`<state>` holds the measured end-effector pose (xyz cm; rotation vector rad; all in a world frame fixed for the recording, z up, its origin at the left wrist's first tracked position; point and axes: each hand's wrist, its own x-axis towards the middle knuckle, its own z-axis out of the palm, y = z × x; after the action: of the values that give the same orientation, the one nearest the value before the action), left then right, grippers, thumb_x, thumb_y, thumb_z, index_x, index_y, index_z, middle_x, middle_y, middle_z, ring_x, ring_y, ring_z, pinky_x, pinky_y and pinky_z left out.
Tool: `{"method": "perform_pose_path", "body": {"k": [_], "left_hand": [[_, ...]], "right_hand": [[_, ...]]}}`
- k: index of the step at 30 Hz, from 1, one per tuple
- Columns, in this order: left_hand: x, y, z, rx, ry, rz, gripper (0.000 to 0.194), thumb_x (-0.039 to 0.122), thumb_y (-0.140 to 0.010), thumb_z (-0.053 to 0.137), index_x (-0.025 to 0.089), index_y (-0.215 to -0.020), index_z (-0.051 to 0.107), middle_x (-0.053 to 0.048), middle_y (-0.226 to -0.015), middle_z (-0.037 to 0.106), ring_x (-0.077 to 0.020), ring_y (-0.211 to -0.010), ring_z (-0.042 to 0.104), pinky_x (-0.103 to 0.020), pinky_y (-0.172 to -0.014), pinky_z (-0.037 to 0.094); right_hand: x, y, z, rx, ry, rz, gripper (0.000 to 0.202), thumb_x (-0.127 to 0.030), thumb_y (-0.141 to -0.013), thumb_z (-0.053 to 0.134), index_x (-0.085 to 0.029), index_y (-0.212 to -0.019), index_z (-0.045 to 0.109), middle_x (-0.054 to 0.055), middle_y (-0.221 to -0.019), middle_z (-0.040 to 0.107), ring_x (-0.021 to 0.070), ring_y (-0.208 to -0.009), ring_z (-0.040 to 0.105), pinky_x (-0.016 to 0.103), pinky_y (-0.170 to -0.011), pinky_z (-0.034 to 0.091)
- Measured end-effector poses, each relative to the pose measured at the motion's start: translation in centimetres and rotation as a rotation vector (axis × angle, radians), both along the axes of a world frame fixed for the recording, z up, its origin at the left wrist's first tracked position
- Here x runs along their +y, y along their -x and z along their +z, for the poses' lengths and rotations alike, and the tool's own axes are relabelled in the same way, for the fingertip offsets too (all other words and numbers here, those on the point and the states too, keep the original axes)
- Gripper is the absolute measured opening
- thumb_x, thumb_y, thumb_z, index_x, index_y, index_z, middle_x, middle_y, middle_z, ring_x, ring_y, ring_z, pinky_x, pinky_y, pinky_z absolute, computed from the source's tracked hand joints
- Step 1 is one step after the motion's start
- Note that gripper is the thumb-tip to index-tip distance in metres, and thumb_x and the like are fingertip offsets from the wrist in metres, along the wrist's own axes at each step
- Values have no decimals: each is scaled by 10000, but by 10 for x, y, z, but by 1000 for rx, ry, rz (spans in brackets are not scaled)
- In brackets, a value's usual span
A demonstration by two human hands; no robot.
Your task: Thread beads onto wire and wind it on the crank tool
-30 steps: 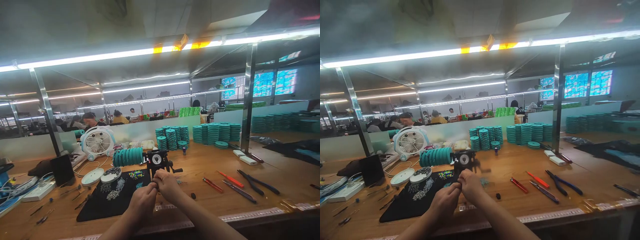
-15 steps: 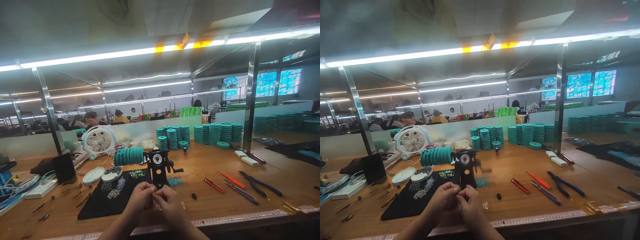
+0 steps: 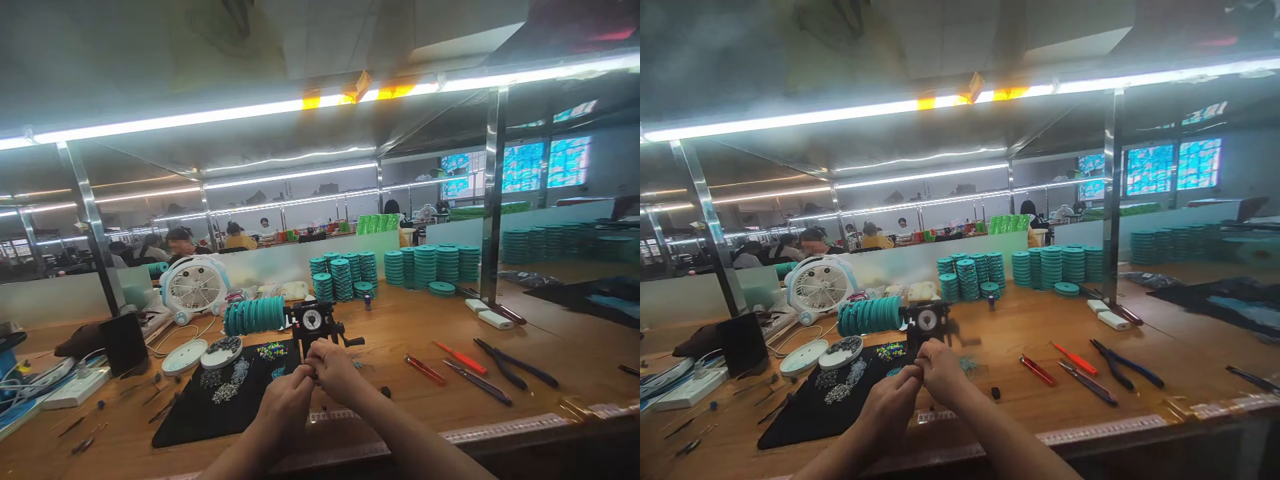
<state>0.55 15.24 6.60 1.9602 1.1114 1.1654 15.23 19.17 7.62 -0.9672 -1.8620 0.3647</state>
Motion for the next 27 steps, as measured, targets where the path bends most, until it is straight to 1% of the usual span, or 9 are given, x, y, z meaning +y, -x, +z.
{"method": "perform_pose_path", "body": {"k": [2,3,6,10,13,17,20,24,27], "left_hand": [[2,-2,-1,-110,109,32,55,201,-666,629,206,-623,596,-38,-742,600,-168,-669,508,-274,-657,376],[3,-2,-2,-146,163,48,105,255,-689,620,201,-612,572,-17,-642,557,-150,-587,484,-263,-586,371],[7,-4,-4,-285,370,70,223,387,-684,620,194,-624,525,64,-444,396,-94,-375,336,-229,-416,279],[7,-7,-5,-447,511,66,290,413,-620,671,184,-614,493,57,-461,445,-72,-357,360,-210,-399,276],[3,-12,-3,-522,544,55,293,389,-599,700,179,-619,498,34,-501,502,-92,-410,449,-217,-435,338],[-1,-16,-1,-566,560,27,294,380,-591,720,178,-645,513,18,-542,540,-119,-479,517,-233,-478,392],[1,-15,-1,-549,551,10,305,394,-593,715,180,-630,502,31,-522,515,-96,-439,466,-206,-433,327],[2,-11,3,-456,532,1,264,365,-621,708,171,-618,528,77,-455,419,-46,-353,272,-199,-385,174],[-2,-8,12,-282,344,-7,180,279,-674,686,166,-603,565,21,-587,529,-88,-479,418,-219,-473,308]], "right_hand": [[-10,-3,-3,43,-16,-39,159,-54,-777,482,-173,-747,582,47,-843,578,159,-714,532,274,-671,417],[-17,-4,-6,83,-13,-66,136,-74,-783,490,-175,-815,576,62,-898,574,166,-729,531,293,-695,425],[-40,-5,-17,278,140,-110,28,-214,-801,537,-187,-802,544,48,-789,576,181,-662,529,306,-631,433],[-53,4,-32,574,511,45,191,-351,-732,610,-181,-688,537,28,-650,593,172,-554,553,287,-529,434],[-49,13,-38,720,656,168,299,-419,-635,695,-170,-651,530,29,-612,602,150,-512,554,256,-488,413],[-43,20,-39,786,788,295,470,-565,-572,681,-156,-755,539,13,-555,579,102,-385,443,217,-389,296],[-44,17,-37,729,689,278,378,-522,-626,658,-170,-667,525,-23,-506,510,104,-416,428,220,-418,309],[-47,5,-33,390,322,130,248,-276,-805,510,-184,-578,475,-16,-558,498,125,-545,476,235,-530,352],[-47,-4,-32,76,47,46,254,-159,-853,408,-183,-625,516,9,-614,538,144,-592,506,248,-559,351]]}}
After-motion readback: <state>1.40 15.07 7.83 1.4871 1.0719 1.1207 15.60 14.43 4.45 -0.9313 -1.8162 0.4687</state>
